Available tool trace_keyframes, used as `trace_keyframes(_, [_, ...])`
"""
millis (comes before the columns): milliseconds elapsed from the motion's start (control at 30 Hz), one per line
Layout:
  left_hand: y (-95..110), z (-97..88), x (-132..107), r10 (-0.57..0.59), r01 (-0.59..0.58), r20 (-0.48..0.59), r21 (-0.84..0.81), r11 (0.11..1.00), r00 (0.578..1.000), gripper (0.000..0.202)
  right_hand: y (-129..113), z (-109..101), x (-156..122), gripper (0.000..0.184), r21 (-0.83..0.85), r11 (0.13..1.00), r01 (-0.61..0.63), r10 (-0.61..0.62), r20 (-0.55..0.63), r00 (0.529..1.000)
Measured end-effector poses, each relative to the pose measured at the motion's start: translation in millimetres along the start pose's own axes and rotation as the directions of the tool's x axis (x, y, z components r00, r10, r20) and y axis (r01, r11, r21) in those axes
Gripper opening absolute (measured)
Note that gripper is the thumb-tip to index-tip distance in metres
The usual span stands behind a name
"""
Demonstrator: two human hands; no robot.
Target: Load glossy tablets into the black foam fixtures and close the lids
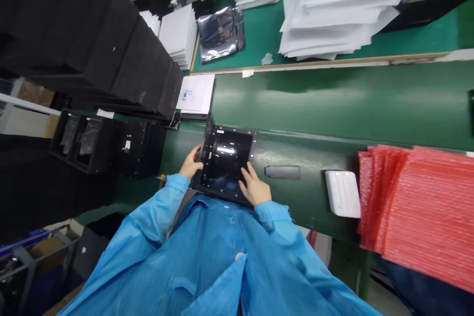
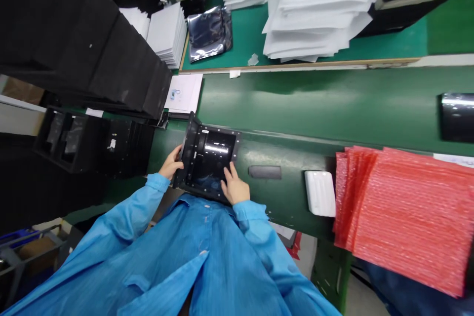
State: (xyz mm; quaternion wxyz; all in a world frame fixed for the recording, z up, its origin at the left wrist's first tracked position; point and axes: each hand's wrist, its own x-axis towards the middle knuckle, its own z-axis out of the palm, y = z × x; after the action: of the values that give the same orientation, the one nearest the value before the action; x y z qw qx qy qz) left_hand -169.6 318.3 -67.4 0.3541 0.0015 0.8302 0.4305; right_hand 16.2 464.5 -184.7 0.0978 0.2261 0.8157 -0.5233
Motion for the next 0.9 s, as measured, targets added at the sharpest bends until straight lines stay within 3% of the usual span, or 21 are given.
trace_keyframes(100, [-6.0, 0.8, 2.8, 0.042, -0.041, 0.026, -0.042, 0.998, 0.999, 0.086, -8.7, 7.5, -3.3, 0.066, 0.169, 0.982, -0.082, 0.086, -0.017, 0.996])
trace_keyframes(233, [-15.4, -9.5, 11.1, 0.085, -0.073, 0.084, -0.136, 0.988, 0.993, 0.085, -20.9, 6.0, 26.9, 0.067, 0.539, 0.817, -0.207, 0.283, -0.061, 0.957])
trace_keyframes(300, [-20.2, -27.4, 17.7, 0.085, -0.063, 0.127, -0.168, 0.984, 0.988, 0.082, -34.4, -0.9, 43.6, 0.065, 0.526, 0.822, -0.219, 0.293, -0.059, 0.954])
trace_keyframes(367, [-25.5, -52.5, 23.8, 0.062, -0.044, 0.129, -0.135, 0.99, 0.99, 0.076, -54.0, -7.8, 53.6, 0.055, 0.419, 0.885, -0.203, 0.273, -0.112, 0.956])
trace_keyframes(433, [-32.0, -77.5, 26.2, 0.045, -0.045, -0.011, -0.011, 0.999, 0.999, 0.072, -77.0, -12.2, 54.9, 0.047, 0.298, 0.937, -0.181, 0.241, -0.177, 0.954])
trace_keyframes(500, [-39.2, -94.6, 22.7, 0.057, -0.038, -0.179, 0.107, 0.994, 0.982, 0.079, -99.9, -12.9, 48.0, 0.047, 0.224, 0.963, -0.149, 0.197, -0.209, 0.958])
trace_keyframes(533, [-42.7, -99.0, 18.6, 0.049, -0.028, -0.2, 0.107, 0.994, 0.979, 0.084, -110.4, -11.7, 42.5, 0.05, 0.232, 0.965, -0.121, 0.168, -0.195, 0.966])
trace_keyframes(600, [-48.7, -101.3, 6.6, -0.005, 0.003, -0.041, -0.052, 0.999, 0.999, 0.084, -128.3, -6.9, 29.9, 0.059, 0.366, 0.93, -0.043, 0.085, -0.1, 0.991])
trace_keyframes(667, [-52.5, -101.3, -8.2, -0.026, 0.075, 0.168, -0.295, 0.952, 0.985, 0.073, -140.4, -1.1, 19.2, 0.07, 0.569, 0.822, 0.005, -0.042, 0.053, 0.998])
trace_keyframes(700, [-53.3, -103.0, -15.8, -0.023, 0.098, 0.193, -0.389, 0.916, 0.981, 0.068, -143.7, 1.0, 15.6, 0.073, 0.649, 0.761, -0.002, -0.1, 0.12, 0.988])
trace_keyframes(733, [-53.3, -106.9, -23.2, -0.023, 0.09, 0.152, -0.448, 0.889, 0.988, 0.065, -145.2, 2.1, 13.3, 0.074, 0.7, 0.714, -0.022, -0.137, 0.17, 0.976])
trace_keyframes(800, [-50.5, -121.6, -38.3, -0.016, -0.024, -0.087, -0.442, 0.897, 0.996, 0.059, -142.2, 1.1, 11.8, 0.067, 0.743, 0.665, -0.074, -0.143, 0.225, 0.964])
trace_keyframes(867, [-44.4, -143.7, -55.8, 0.081, -0.179, -0.369, -0.24, 0.954, 0.926, 0.049, -132.0, -3.3, 13.8, 0.058, 0.753, 0.647, -0.122, -0.089, 0.233, 0.968])
trace_keyframes(900, [-40.6, -155.9, -66.0, 0.17, -0.237, -0.491, -0.076, 0.969, 0.854, 0.043, -124.9, -5.9, 16.0, 0.055, 0.754, 0.641, -0.144, -0.061, 0.237, 0.969])
